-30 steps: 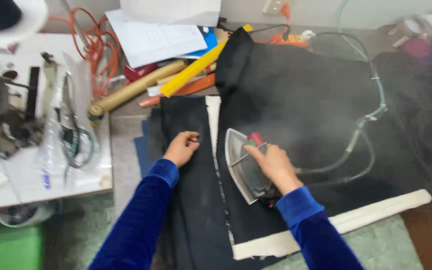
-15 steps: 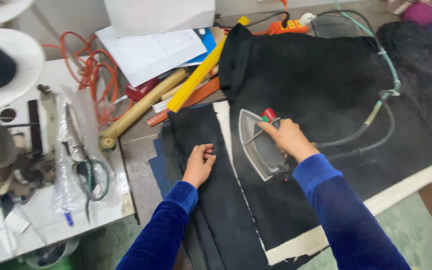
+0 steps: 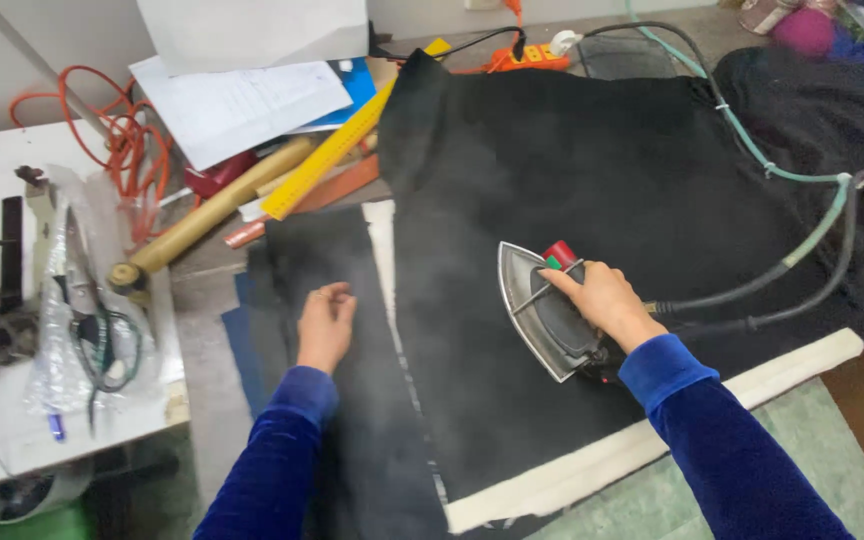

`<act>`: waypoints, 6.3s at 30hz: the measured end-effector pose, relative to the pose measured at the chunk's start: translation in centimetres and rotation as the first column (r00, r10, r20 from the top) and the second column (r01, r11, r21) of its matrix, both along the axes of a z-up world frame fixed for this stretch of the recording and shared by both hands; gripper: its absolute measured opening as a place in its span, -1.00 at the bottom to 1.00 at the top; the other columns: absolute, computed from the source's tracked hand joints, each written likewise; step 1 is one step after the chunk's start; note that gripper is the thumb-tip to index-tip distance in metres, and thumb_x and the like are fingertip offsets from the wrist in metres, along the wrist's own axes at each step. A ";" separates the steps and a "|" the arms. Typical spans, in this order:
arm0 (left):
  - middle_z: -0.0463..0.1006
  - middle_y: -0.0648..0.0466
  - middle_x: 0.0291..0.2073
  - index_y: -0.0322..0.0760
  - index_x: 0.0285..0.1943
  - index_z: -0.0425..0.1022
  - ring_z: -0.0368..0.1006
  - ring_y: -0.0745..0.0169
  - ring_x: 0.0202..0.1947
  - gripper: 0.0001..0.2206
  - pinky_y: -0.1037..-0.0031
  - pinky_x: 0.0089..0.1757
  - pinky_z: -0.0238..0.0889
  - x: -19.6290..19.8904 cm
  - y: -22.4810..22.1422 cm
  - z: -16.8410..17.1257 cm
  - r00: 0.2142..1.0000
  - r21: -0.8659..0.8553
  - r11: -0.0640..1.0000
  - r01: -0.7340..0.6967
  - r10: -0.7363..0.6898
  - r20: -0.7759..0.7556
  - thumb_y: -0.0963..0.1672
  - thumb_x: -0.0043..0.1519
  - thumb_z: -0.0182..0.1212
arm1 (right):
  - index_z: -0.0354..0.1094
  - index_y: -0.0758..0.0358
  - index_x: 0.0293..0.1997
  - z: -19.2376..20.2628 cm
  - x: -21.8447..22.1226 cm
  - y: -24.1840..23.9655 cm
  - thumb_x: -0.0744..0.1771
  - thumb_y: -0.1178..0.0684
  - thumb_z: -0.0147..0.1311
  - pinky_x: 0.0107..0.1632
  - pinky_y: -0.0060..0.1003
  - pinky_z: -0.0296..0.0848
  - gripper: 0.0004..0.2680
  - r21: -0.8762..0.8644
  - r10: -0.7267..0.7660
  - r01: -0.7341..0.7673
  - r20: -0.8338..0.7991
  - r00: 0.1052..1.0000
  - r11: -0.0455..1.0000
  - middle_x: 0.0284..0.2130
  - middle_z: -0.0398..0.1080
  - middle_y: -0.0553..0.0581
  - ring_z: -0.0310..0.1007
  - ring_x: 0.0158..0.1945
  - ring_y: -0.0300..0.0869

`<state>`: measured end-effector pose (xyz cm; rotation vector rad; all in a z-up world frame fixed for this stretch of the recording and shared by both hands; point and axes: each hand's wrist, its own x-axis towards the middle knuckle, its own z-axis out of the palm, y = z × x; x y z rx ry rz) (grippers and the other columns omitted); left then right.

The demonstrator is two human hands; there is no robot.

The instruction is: Ironing a large piece of black fabric using a steam iron on a workbench

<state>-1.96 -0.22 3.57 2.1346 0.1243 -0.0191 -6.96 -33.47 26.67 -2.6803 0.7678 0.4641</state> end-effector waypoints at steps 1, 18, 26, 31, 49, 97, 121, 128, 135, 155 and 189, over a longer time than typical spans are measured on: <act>0.53 0.07 -0.26 -0.14 0.01 0.50 0.53 0.12 -0.20 -0.78 0.24 -0.12 0.35 -1.3 -1.4 2.8 1.000 0.000 1.000 -0.001 0.001 0.004 -0.12 0.18 0.21 | 0.43 0.30 -0.02 -1.1 0.1 -2.3 0.25 -0.48 -0.04 0.04 0.07 0.41 -0.45 0.000 0.001 -0.001 0.004 1.000 1.000 -0.18 0.48 0.45 0.44 0.03 0.22; -0.13 0.10 0.49 0.19 0.52 -0.16 -0.28 0.13 0.48 -0.44 -0.13 0.31 -0.51 -9.5 -19.0 7.1 0.985 0.817 0.552 0.167 -0.133 -0.111 0.19 0.32 -0.50 | 0.34 0.36 0.06 0.4 -1.2 -15.9 0.30 -0.41 -0.13 0.04 0.15 0.39 -0.47 0.083 0.215 -0.216 0.014 0.976 0.973 -0.05 0.41 0.43 0.40 0.07 0.24; -0.02 0.11 0.46 0.02 0.48 -0.03 -0.17 0.15 0.47 -0.35 -0.16 0.23 -0.27 -9.4 -18.5 5.6 0.978 0.813 0.582 0.006 -0.171 0.115 0.17 0.19 -0.28 | 0.41 0.23 -0.10 -1.1 3.4 -29.4 0.22 -0.48 -0.07 0.03 0.02 0.31 -0.49 0.020 0.056 -0.056 -0.016 0.998 0.998 -0.10 0.42 0.38 0.38 0.02 0.25; -0.09 0.13 0.47 0.03 0.47 -0.06 -0.25 0.15 0.48 -0.36 -0.14 0.24 -0.35 -9.1 -19.0 6.0 0.992 0.765 0.641 0.065 -0.125 0.020 0.16 0.19 -0.28 | 0.47 0.24 -0.21 -3.1 6.1 -40.3 0.22 -0.49 -0.08 0.03 0.00 0.29 -0.49 -0.035 0.027 -0.026 0.031 0.999 0.999 -0.16 0.46 0.41 0.38 0.01 0.28; -0.10 0.15 0.48 0.14 0.50 -0.13 -0.27 0.07 0.48 -0.35 -0.34 0.19 -0.42 -11.0 -26.7 5.8 0.993 0.797 0.593 -0.114 0.086 0.078 0.16 0.18 -0.29 | 0.44 -0.12 -0.41 0.5 5.6 -34.9 0.17 -0.44 0.14 -0.28 -0.25 0.27 -0.71 0.113 0.691 -0.684 -0.194 0.696 0.720 -0.56 0.50 0.01 0.53 -0.37 -0.15; 0.00 0.16 0.45 0.04 0.49 -0.02 -0.15 -0.04 0.44 -0.40 -0.39 0.16 -0.41 -11.4 -31.6 7.1 0.954 0.766 0.589 -0.257 0.279 0.106 0.09 0.21 -0.18 | 0.30 -0.37 0.10 -2.7 4.4 -44.6 0.15 -0.49 0.09 -0.21 -0.27 0.39 -0.55 -0.090 0.555 -0.637 -0.409 0.724 0.766 -0.52 0.48 0.03 0.51 -0.30 -0.09; -0.11 0.25 0.46 0.16 0.49 -0.12 -0.23 0.05 0.44 -0.42 -0.28 0.20 -0.42 -10.4 -32.4 6.3 0.987 0.785 0.609 -0.112 0.157 0.019 0.15 0.25 -0.30 | 0.35 -0.09 -0.05 -1.8 4.6 -34.5 0.12 -0.55 0.18 -0.26 -0.11 0.35 -0.50 0.057 0.872 -0.881 -0.188 0.452 0.469 -0.38 0.51 0.12 0.50 -0.27 0.06; -0.18 0.32 0.47 0.26 0.48 -0.16 -0.26 0.21 0.45 -0.43 -0.25 0.24 -0.44 -12.2 -26.9 5.4 0.969 0.819 0.559 -0.131 0.246 -0.013 0.16 0.24 -0.34 | 0.34 0.23 -0.23 0.3 5.4 -25.9 0.18 -0.32 0.13 -0.24 0.06 0.39 -0.62 0.171 0.950 -0.934 -0.076 0.304 0.313 -0.44 0.47 0.31 0.48 -0.29 0.21; -0.33 0.39 0.49 0.39 0.48 -0.28 -0.40 0.25 0.46 -0.46 -0.16 0.29 -0.56 -12.4 -26.5 5.5 0.944 0.799 0.595 -0.088 0.305 -0.123 0.19 0.27 -0.45 | 0.34 0.29 0.02 -0.6 5.5 -22.2 0.18 -0.24 0.16 -0.09 0.10 0.45 -0.54 0.273 0.973 -0.934 -0.076 0.219 0.232 -0.32 0.48 0.37 0.49 -0.15 0.23; -0.39 0.42 0.48 0.40 0.48 -0.33 -0.47 0.27 0.46 -0.46 -0.12 0.30 -0.63 -12.5 -26.3 5.3 0.946 0.780 0.619 -0.098 0.302 -0.121 0.21 0.28 -0.53 | 0.33 0.29 0.07 0.5 5.3 -21.4 0.20 -0.07 0.11 -0.03 0.16 0.42 -0.62 0.307 0.954 -0.904 -0.143 0.265 0.297 -0.27 0.47 0.42 0.47 -0.11 0.28; -0.12 0.05 0.48 0.11 0.50 -0.11 -0.28 -0.10 0.46 -0.38 -0.26 0.21 -0.47 -12.6 -26.5 5.7 0.958 0.789 0.585 -0.186 0.285 0.015 0.17 0.23 -0.38 | 0.30 0.19 0.01 -0.7 6.7 -23.4 0.26 -0.31 0.01 -0.32 -0.10 0.25 -0.59 0.410 0.977 -0.887 -0.093 0.193 0.214 -0.52 0.37 0.19 0.37 -0.38 0.05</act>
